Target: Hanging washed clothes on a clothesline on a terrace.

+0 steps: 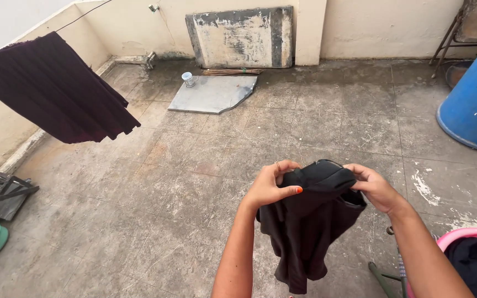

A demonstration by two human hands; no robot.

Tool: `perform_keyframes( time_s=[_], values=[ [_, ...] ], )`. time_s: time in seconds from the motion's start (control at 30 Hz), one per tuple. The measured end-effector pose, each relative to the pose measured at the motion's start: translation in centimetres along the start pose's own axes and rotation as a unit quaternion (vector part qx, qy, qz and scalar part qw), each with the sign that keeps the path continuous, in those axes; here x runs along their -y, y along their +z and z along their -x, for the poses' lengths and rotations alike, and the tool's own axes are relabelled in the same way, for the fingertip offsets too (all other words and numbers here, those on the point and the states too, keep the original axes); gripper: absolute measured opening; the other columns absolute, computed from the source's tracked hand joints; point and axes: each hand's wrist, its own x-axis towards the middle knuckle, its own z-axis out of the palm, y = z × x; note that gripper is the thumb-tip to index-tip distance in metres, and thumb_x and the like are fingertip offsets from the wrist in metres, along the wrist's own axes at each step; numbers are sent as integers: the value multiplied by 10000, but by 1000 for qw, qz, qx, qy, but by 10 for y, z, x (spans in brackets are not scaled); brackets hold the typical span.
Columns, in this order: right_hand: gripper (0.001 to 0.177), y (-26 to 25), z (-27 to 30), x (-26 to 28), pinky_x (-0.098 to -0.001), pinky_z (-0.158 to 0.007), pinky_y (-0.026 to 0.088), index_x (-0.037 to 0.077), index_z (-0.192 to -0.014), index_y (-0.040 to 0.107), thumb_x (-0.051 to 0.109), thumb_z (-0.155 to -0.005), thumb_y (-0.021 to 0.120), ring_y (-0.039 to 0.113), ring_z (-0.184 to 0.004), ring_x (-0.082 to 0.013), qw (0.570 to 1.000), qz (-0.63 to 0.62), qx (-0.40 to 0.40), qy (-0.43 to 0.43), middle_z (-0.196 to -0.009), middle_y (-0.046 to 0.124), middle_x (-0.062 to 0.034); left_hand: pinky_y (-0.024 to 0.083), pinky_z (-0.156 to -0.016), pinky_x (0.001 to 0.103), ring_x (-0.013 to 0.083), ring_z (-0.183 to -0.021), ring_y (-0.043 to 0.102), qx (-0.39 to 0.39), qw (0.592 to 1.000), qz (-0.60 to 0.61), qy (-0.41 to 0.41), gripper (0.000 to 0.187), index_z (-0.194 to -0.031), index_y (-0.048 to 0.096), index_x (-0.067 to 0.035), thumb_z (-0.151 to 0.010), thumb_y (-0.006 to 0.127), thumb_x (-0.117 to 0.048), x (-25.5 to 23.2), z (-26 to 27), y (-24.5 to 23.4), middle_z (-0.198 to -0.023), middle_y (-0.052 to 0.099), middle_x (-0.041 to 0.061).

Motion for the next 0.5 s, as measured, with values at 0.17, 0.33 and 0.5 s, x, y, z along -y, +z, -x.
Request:
perform_keyframes(
  time_s=[0.17,0.33,0.5],
  values=[
    [235,4,-1,13,-343,-902,489,-8,-1116,581,2,-887,529,623,-973,-179,975,-216,-41,16,-1042,662,-99,551,-860,402,285,-1035,712,-29,962,-261,-68,887,-1323,658,-238,-514,973,-415,-27,24,-22,-1120,692,83],
    [375,3,5,57,-352,-901,533,40,-1207,553,28,-835,512,651,-1006,-199,958,-260,-117,-35,-1092,671,-98,563,-803,417,296,-987,690,1,848,-493,-194,1159,-1444,566,-222,-399,1008,-456,19,39,-65,-1156,591,87],
    [394,11,1,70,-398,-849,539,80,-1183,650,76,-811,780,644,-976,-215,977,110,-157,94,-1100,672,-165,553,-856,374,257,-1041,669,-84,797,-588,-109,278,-972,796,-214,-705,846,-154,54,39,-83,-1051,670,8]
  ],
)
